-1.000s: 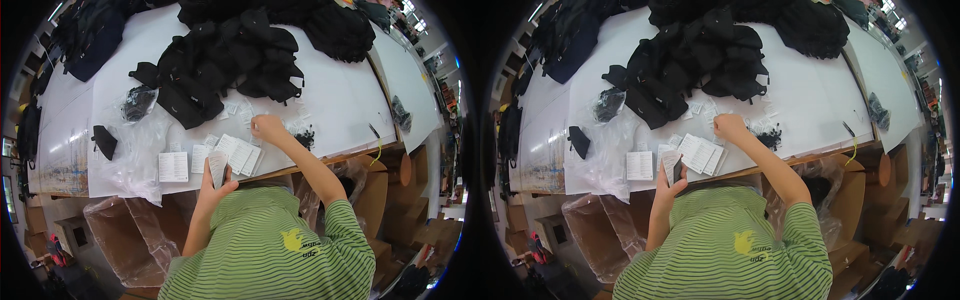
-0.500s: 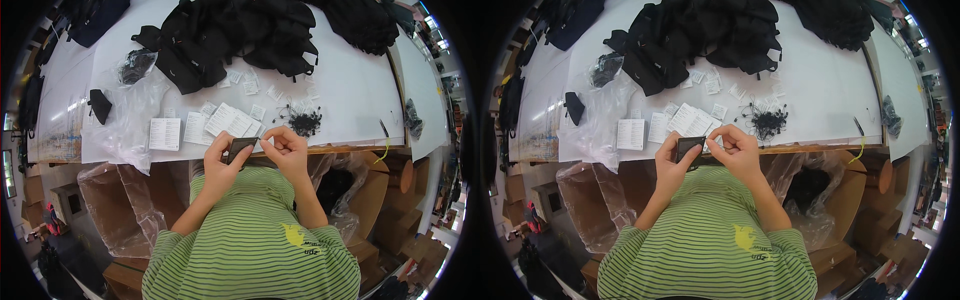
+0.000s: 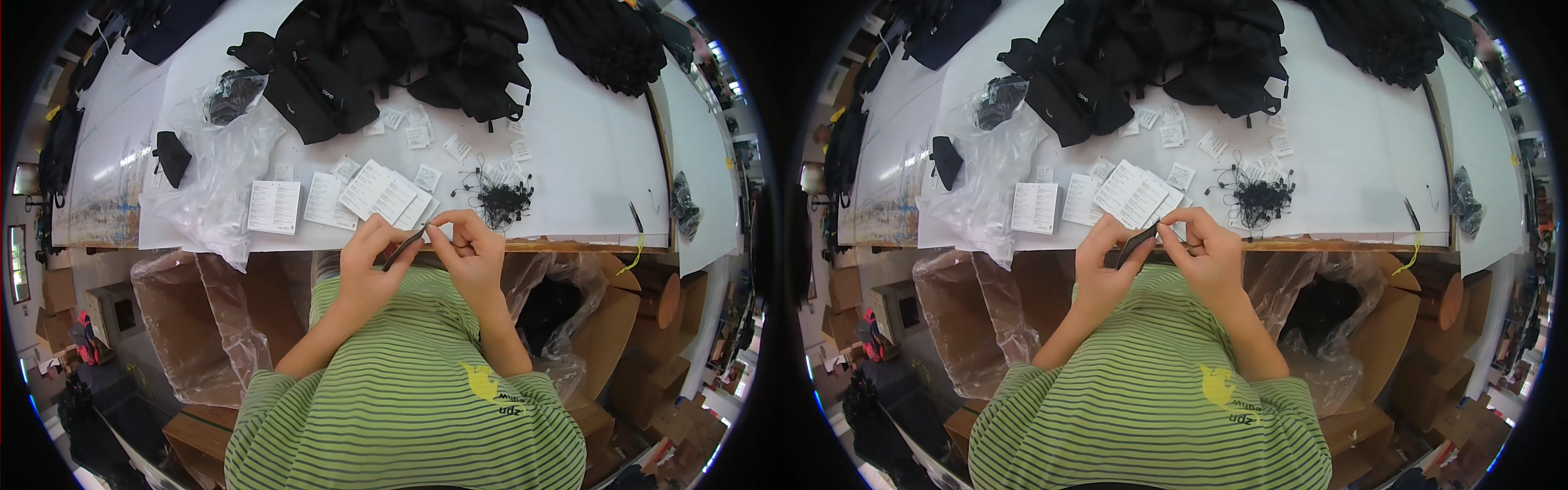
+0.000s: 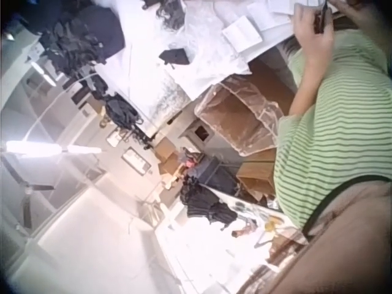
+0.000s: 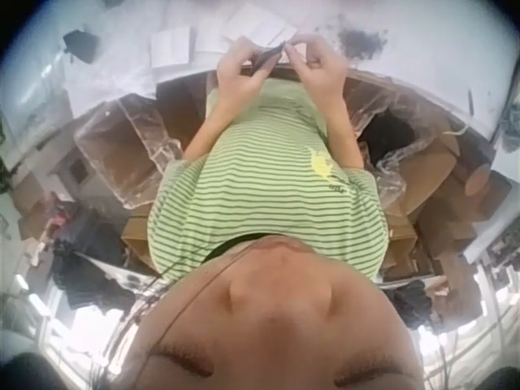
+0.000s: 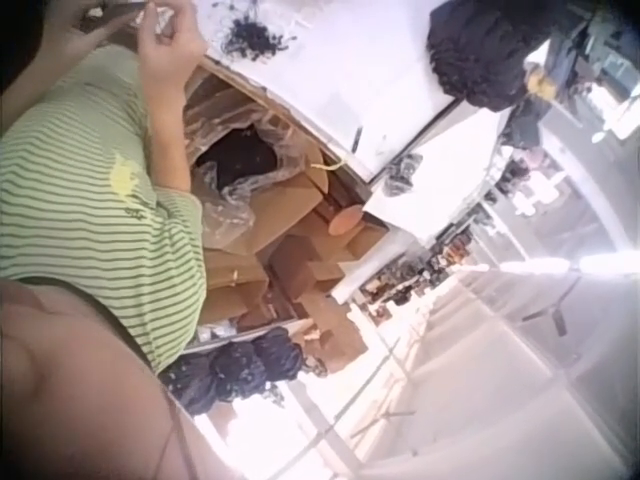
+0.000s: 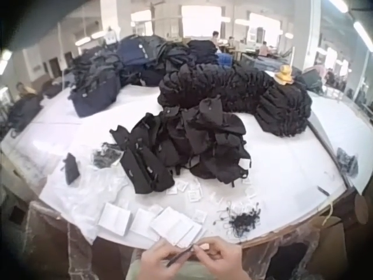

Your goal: Placing instructional labels and silica gel packets into black waist bags at a factory workbench.

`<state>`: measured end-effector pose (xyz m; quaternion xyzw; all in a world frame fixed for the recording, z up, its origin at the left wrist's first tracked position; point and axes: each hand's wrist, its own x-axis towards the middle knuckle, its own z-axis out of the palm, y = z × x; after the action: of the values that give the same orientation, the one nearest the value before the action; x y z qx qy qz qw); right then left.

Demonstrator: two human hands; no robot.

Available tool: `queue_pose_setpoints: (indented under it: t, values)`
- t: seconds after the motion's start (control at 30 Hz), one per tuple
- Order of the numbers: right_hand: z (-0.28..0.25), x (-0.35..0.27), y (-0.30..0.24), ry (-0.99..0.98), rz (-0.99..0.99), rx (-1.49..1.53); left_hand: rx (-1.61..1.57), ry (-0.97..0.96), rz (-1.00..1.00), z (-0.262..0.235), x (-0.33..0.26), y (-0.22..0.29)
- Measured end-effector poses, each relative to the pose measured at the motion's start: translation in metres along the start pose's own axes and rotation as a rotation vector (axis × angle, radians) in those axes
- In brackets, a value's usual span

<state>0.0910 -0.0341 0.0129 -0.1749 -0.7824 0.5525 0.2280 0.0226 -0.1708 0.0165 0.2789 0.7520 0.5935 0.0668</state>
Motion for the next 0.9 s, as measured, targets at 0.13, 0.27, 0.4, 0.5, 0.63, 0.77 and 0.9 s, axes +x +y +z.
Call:
queue_pose_setpoints:
  t: [0.13, 0.27, 0.4, 0.5, 0.63, 0.77, 0.9]
  values:
    - [-0.005, 0.0, 0.0, -0.066, 0.078, 0.129, 0.035, -0.026, 0.11, -0.001, 0.0, -0.001]
    - [-0.013, 0.002, 0.0, -0.115, 0.108, 0.195, -0.041, -0.088, 0.042, -0.007, 0.002, -0.001]
    - [-0.019, 0.0, -0.001, -0.238, 0.118, 0.298, -0.423, -0.246, -0.138, -0.019, -0.001, -0.018]
    - [-0.016, -0.001, 0.001, -0.269, 0.1, 0.259, -0.816, -0.363, -0.483, -0.021, 0.001, -0.021]
    - [-0.011, 0.001, -0.001, -0.298, 0.075, 0.185, -0.641, -0.359, -0.445, -0.014, 0.0, -0.022]
    - [-0.005, 0.004, 0.008, -0.339, 0.1, 0.25, -0.629, -0.367, -0.457, -0.015, 0.002, -0.026]
    - [-0.001, 0.004, 0.007, -0.393, 0.18, 0.333, -0.628, -0.287, -0.439, -0.015, 0.004, -0.027]
